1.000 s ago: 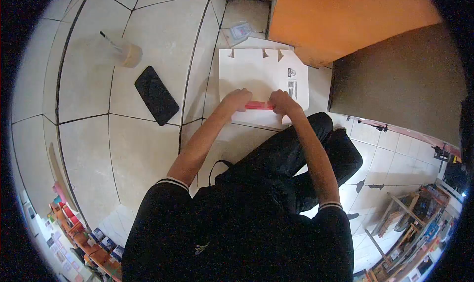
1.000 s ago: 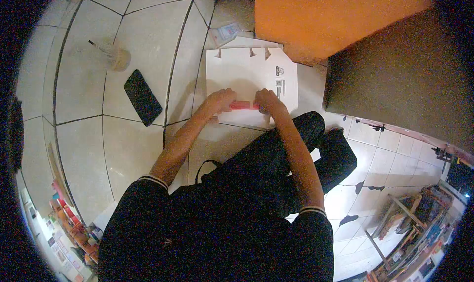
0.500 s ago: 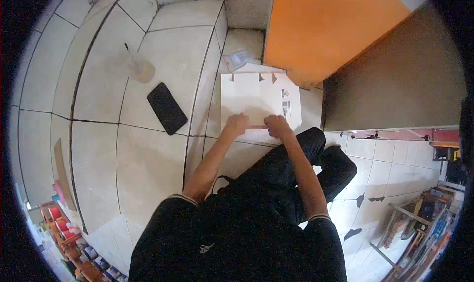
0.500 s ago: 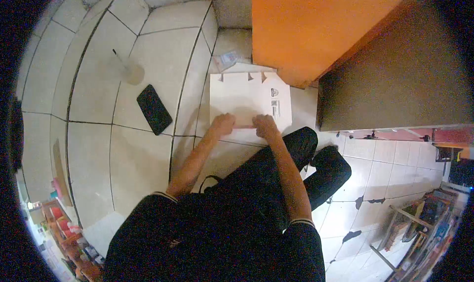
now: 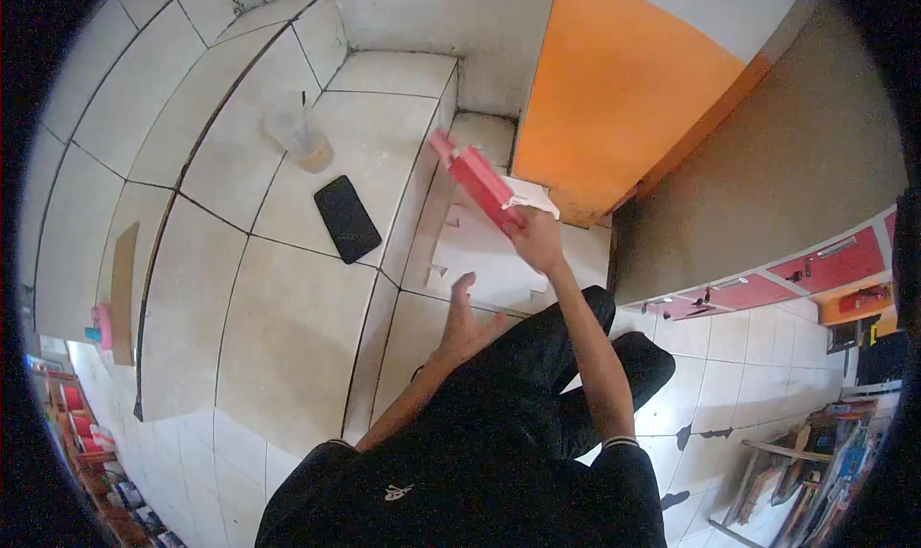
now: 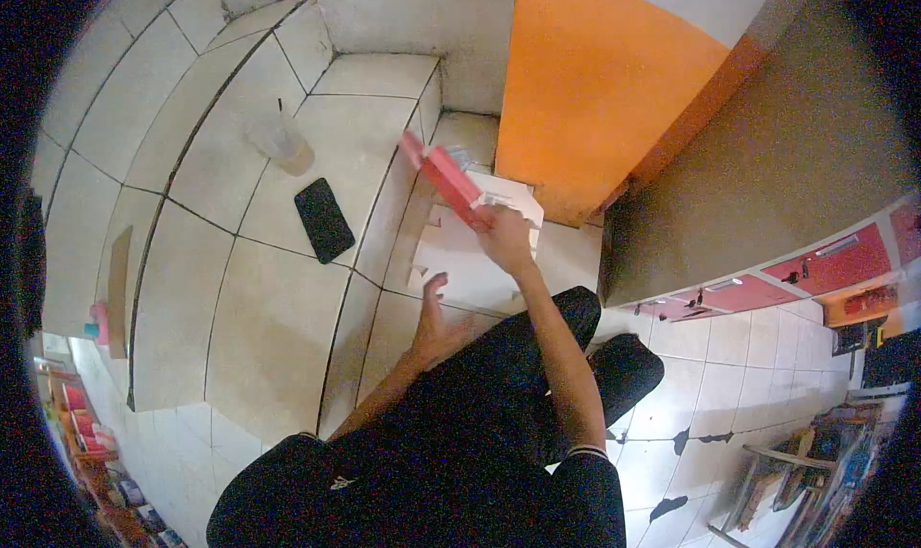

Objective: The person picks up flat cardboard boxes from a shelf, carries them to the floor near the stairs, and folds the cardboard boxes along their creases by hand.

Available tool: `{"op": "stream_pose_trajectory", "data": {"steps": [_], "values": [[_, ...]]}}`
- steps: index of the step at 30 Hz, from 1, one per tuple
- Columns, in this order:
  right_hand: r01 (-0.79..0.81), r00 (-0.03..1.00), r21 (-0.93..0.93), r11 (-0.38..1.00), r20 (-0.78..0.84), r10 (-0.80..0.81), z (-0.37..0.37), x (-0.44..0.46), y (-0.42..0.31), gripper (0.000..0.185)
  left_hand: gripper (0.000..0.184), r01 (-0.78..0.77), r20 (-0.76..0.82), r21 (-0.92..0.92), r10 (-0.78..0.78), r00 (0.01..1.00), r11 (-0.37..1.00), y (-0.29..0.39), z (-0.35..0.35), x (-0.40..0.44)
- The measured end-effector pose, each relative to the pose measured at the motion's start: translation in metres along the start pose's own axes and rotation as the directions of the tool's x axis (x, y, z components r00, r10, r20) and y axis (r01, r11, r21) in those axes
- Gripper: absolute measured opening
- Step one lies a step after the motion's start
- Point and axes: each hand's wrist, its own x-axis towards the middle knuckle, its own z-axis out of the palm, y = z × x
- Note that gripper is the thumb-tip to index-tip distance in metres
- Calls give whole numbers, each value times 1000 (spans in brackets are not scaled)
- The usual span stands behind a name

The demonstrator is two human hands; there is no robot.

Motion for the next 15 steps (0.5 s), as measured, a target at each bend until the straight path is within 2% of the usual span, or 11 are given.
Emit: {"op": "stream_pose_trajectory", "data": {"steps": [1, 3, 4, 5, 6, 7, 8, 10, 12, 13, 15], "values": [[10, 1000, -10, 1000, -4, -10, -4, -1, 4, 20, 89, -34, 51, 4, 34, 998, 999, 8, 2, 0], [-46, 990, 448, 893, -100, 101, -12, -3, 16, 16, 95, -76, 89, 1, 75, 993, 997, 25, 6, 6], [0, 984, 735, 679, -120, 130, -14, -5, 17, 15, 99, -93, 118, 0, 93, 989, 996, 35, 7, 12], [8, 985, 730, 683, -125, 122, -18, -8, 19, 15, 103, -111, 149, -1, 110, 983, 994, 41, 10, 16], [-126, 958, 833, 539, -39, 284, -29, -12, 12, 13, 104, -169, 53, -28, 170, 984, 985, 40, 16, 15], [-241, 902, 903, 357, 73, 425, -42, -17, 2, 12, 104, -173, 52, -29, 175, 983, 984, 44, 15, 15], [-203, 892, 952, 231, 83, 444, -60, -22, -24, 12, 97, -171, -15, -42, 170, 985, 984, 50, 11, 15], [-214, 894, 963, 165, 125, 431, -63, -25, -12, 14, 90, -173, -73, -51, 170, 983, 984, 50, 5, 15], [-231, 894, 968, 100, 171, 415, -64, -24, -12, 15, 65, -333, -107, 139, 349, 931, 933, 43, -7, 14], [-238, 874, 969, 73, 180, 452, -64, -24, -17, 15, 65, -330, -103, 135, 345, 933, 934, 43, -11, 14], [-244, 847, 968, 50, 188, 497, -63, -24, -27, 16, 46, -230, -203, 32, 232, 951, 973, 49, -16, 18]]}}
